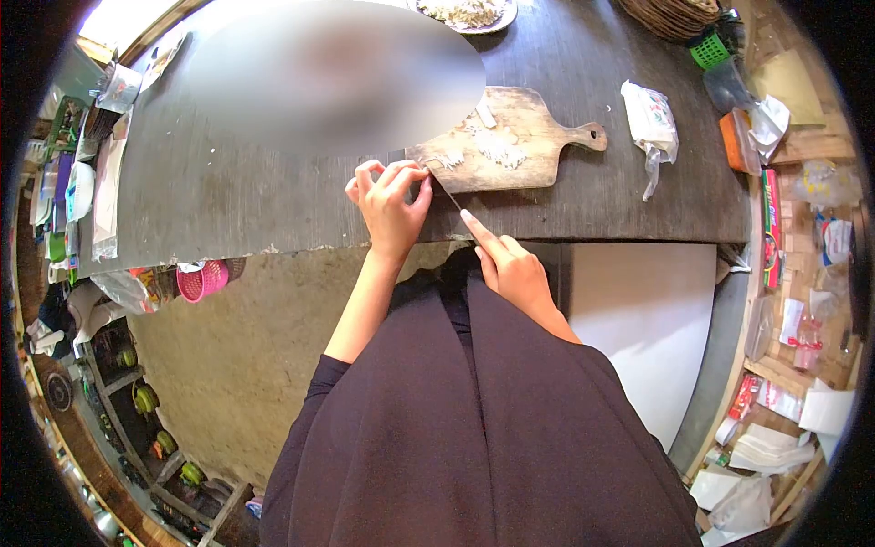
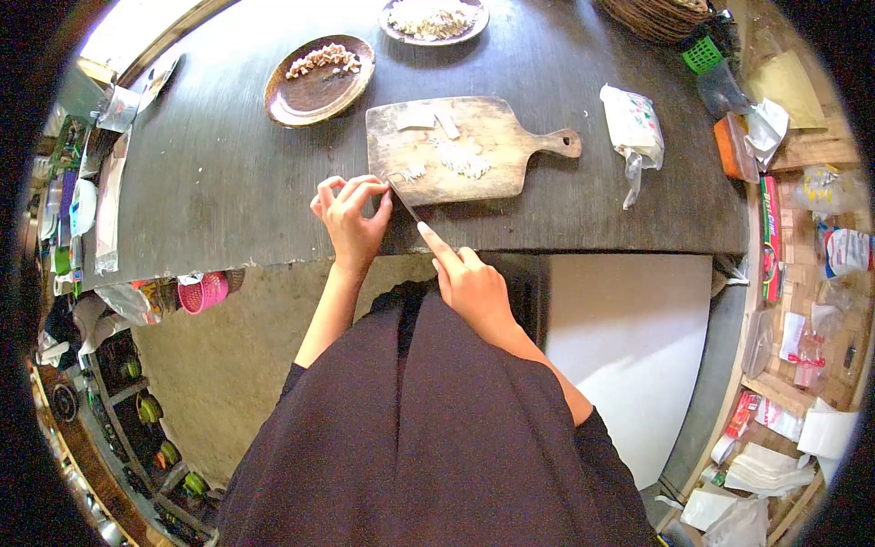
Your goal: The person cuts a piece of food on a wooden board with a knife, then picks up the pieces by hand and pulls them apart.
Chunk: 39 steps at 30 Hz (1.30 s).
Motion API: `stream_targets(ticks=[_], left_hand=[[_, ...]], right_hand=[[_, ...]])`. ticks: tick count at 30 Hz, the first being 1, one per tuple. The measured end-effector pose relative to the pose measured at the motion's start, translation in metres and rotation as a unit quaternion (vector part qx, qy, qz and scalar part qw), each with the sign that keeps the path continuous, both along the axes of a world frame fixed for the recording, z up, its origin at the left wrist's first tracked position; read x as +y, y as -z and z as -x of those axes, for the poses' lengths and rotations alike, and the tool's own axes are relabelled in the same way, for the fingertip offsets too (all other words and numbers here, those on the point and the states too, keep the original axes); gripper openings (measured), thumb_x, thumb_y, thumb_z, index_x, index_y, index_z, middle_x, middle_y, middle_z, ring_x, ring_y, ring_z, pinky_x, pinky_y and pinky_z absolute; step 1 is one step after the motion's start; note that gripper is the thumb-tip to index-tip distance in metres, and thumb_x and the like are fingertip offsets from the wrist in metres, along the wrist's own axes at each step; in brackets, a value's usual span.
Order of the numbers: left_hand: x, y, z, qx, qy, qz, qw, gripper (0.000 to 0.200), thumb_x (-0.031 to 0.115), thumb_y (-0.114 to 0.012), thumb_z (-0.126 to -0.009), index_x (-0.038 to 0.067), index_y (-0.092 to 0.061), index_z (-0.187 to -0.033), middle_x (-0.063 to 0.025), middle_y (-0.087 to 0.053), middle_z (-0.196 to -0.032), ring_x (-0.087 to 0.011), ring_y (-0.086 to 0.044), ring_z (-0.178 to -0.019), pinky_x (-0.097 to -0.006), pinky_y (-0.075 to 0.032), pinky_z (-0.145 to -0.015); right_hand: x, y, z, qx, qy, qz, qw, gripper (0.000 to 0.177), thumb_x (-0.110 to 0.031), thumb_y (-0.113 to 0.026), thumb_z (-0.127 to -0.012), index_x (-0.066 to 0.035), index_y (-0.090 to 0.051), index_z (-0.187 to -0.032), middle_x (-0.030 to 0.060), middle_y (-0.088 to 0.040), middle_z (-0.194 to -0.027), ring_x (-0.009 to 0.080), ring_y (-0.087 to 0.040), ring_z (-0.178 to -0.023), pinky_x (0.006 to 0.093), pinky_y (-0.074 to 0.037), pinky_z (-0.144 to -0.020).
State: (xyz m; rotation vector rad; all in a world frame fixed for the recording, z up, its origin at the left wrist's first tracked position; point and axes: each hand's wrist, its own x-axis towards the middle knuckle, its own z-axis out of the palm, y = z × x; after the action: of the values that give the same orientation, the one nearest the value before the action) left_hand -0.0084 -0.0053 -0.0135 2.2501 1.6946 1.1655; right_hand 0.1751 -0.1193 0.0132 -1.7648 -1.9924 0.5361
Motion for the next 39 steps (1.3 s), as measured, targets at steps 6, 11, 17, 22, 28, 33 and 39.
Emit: stream_targets(ticks=[6, 11, 17, 22, 28, 33, 39], left_hand=[[0.000, 0.003, -0.001, 0.005, -0.005, -0.020, 1.000, 0.010, 0.020, -0.081, -0.076, 0.020, -0.074, -0.084, 0.0103, -0.073, -0.100, -0.0221, -0.052, -0.105, -0.0408, -0.031, -0.096], [-0.001, 0.002, -0.002, -0.009, -0.009, -0.020, 1.000, 0.009, 0.020, -0.080, -0.077, 0.020, -0.075, -0.083, 0.0100, -0.073, -0.100, -0.0220, -0.052, -0.104, -0.0405, -0.031, -0.096], [-0.001, 0.004, -0.001, -0.007, -0.007, -0.018, 1.000, 0.009, 0.020, -0.080, -0.076, 0.020, -0.075, -0.084, 0.0099, -0.074, -0.100, -0.0221, -0.052, -0.104, -0.0407, -0.031, -0.095], [0.000, 0.004, -0.001, -0.008, -0.008, -0.018, 1.000, 0.010, 0.020, -0.080, -0.076, 0.020, -0.074, -0.084, 0.0100, -0.073, -0.100, -0.0221, -0.052, -0.104, -0.0407, -0.031, -0.095], [0.000, 0.004, 0.000, -0.012, -0.005, -0.010, 1.000, 0.011, 0.019, -0.081, -0.076, 0.019, -0.074, -0.085, 0.0105, -0.073, -0.100, -0.0219, -0.053, -0.105, -0.0399, -0.031, -0.097], [0.000, 0.004, 0.000, -0.013, 0.003, -0.015, 1.000, 0.010, 0.020, -0.080, -0.076, 0.019, -0.074, -0.084, 0.0103, -0.073, -0.100, -0.0221, -0.053, -0.104, -0.0407, -0.031, -0.095], [0.001, 0.004, 0.000, -0.012, -0.002, -0.022, 1.000, 0.010, 0.021, -0.080, -0.076, 0.019, -0.074, -0.084, 0.0103, -0.073, -0.100, -0.0222, -0.053, -0.103, -0.0407, -0.032, -0.095]], right_hand=[[0.014, 0.000, 0.004, 0.038, 0.002, 0.024, 0.999, 0.059, -0.022, -0.059, -0.099, -0.036, -0.042, -0.155, 0.0160, -0.060, -0.079, 0.0383, -0.066, -0.066, 0.0487, -0.056, -0.062], [0.002, -0.005, -0.005, 0.017, 0.008, 0.028, 0.999, 0.060, -0.021, -0.058, -0.099, -0.037, -0.041, -0.155, 0.0162, -0.062, -0.082, 0.0385, -0.067, -0.068, 0.0482, -0.058, -0.063], [0.001, -0.007, -0.004, 0.039, -0.004, 0.024, 0.999, 0.061, -0.020, -0.059, -0.099, -0.037, -0.041, -0.155, 0.0153, -0.062, -0.082, 0.0379, -0.067, -0.068, 0.0482, -0.058, -0.063], [-0.001, -0.005, -0.002, 0.041, -0.005, 0.027, 0.999, 0.061, -0.021, -0.059, -0.099, -0.037, -0.041, -0.155, 0.0148, -0.061, -0.081, 0.0380, -0.067, -0.067, 0.0488, -0.058, -0.063], [-0.001, -0.004, 0.000, 0.043, -0.004, 0.012, 0.999, 0.060, -0.021, -0.059, -0.099, -0.036, -0.041, -0.155, 0.0152, -0.061, -0.080, 0.0380, -0.066, -0.066, 0.0487, -0.057, -0.062], [0.007, -0.001, 0.004, 0.029, -0.001, 0.031, 0.999, 0.060, -0.021, -0.059, -0.099, -0.037, -0.042, -0.155, 0.0156, -0.061, -0.080, 0.0380, -0.067, -0.066, 0.0488, -0.057, -0.062], [0.006, -0.004, 0.004, 0.019, 0.009, 0.038, 0.999, 0.060, -0.022, -0.059, -0.099, -0.036, -0.042, -0.155, 0.0160, -0.061, -0.080, 0.0383, -0.067, -0.066, 0.0496, -0.057, -0.062]])
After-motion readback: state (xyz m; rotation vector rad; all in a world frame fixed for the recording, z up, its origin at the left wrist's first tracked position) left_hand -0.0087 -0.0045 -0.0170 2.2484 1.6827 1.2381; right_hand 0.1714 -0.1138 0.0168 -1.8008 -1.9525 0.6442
